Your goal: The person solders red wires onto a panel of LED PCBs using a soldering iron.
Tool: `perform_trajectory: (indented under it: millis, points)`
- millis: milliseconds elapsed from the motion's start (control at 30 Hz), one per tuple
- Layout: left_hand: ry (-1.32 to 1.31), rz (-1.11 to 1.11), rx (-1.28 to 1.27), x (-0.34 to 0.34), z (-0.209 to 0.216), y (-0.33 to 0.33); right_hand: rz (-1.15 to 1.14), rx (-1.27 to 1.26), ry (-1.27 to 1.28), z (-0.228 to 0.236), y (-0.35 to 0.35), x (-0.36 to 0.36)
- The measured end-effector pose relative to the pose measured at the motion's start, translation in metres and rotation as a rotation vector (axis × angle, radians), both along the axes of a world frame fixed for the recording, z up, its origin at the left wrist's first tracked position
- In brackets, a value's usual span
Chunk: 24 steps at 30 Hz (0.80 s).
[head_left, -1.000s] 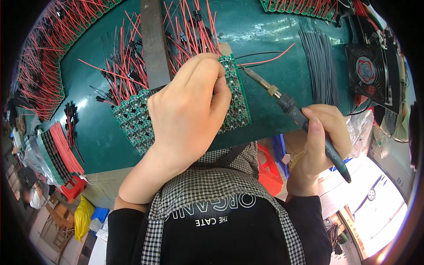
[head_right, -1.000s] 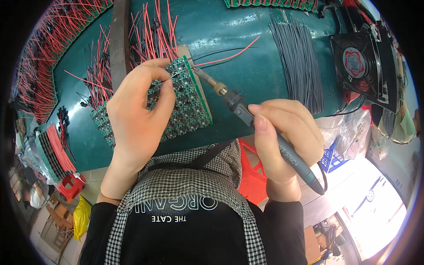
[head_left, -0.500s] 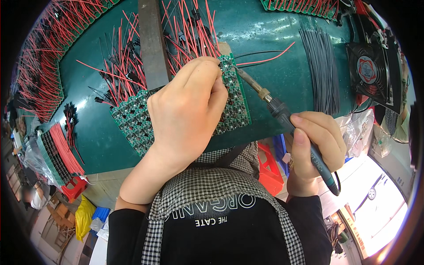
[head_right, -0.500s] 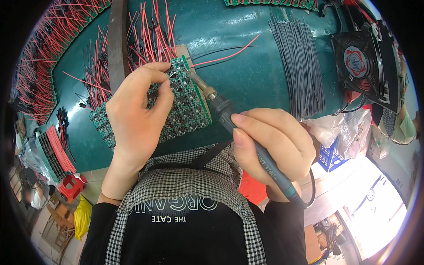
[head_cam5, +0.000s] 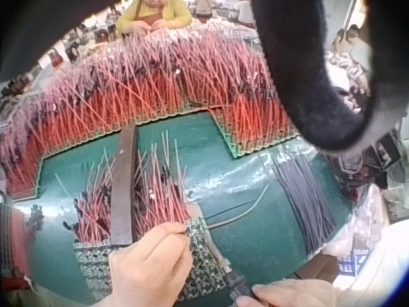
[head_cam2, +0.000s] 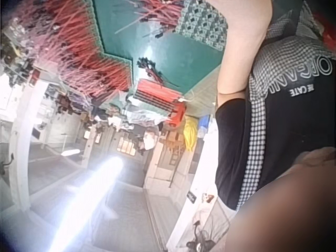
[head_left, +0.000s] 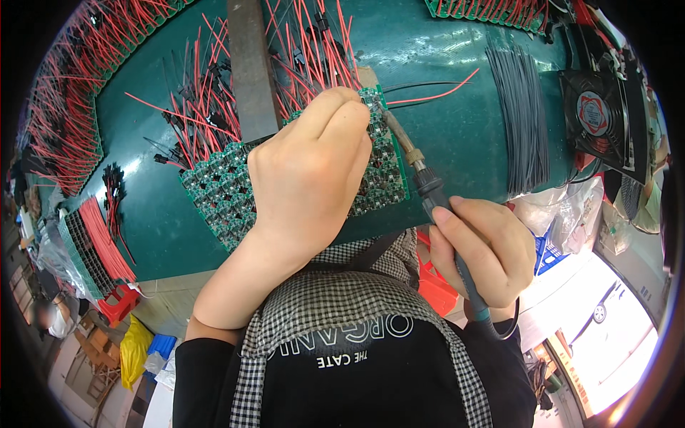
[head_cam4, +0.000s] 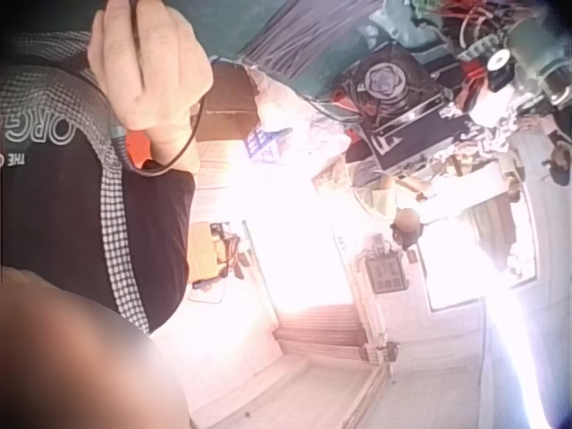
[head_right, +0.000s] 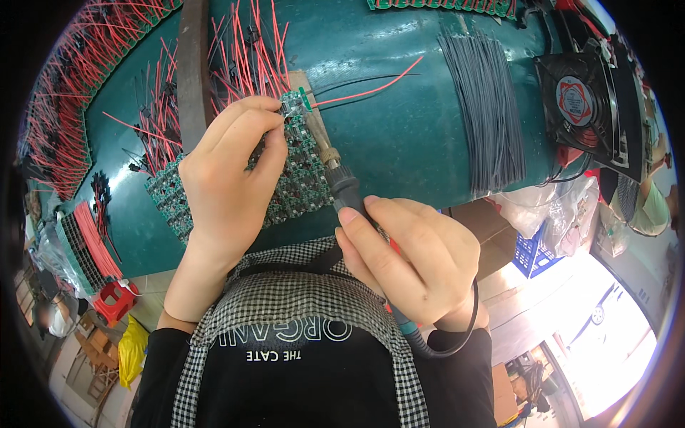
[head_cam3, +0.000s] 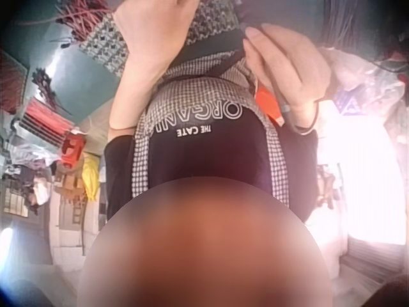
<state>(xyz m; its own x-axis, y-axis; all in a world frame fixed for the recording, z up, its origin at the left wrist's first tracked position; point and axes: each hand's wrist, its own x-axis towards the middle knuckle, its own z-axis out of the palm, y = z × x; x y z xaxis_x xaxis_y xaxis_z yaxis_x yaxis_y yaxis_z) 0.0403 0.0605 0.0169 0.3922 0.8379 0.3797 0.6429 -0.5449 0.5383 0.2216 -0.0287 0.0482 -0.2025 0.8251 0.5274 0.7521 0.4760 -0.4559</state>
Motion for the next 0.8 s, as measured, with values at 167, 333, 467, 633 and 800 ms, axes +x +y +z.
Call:
perform_trajectory:
  millis: [167,333,467,633,800]
  points:
    - [-0.023,0.001,-0.019,-0.001,0.000,-0.001,-0.048,-0.177,0.212,0.003,0.002,0.014]
    - [-0.021,0.001,-0.040,-0.001,0.002,-0.001,-0.082,-0.281,0.380,0.000,0.008,0.026]
    - [-0.014,0.018,-0.060,0.000,0.004,-0.002,-0.151,-0.322,0.458,-0.002,0.007,0.028]
    - [-0.024,0.001,-0.050,-0.001,0.005,-0.001,-0.151,-0.286,0.413,0.000,0.004,0.027]
    - [-0.016,-0.005,-0.059,-0.001,0.003,-0.001,-0.145,-0.288,0.393,0.001,0.005,0.025]
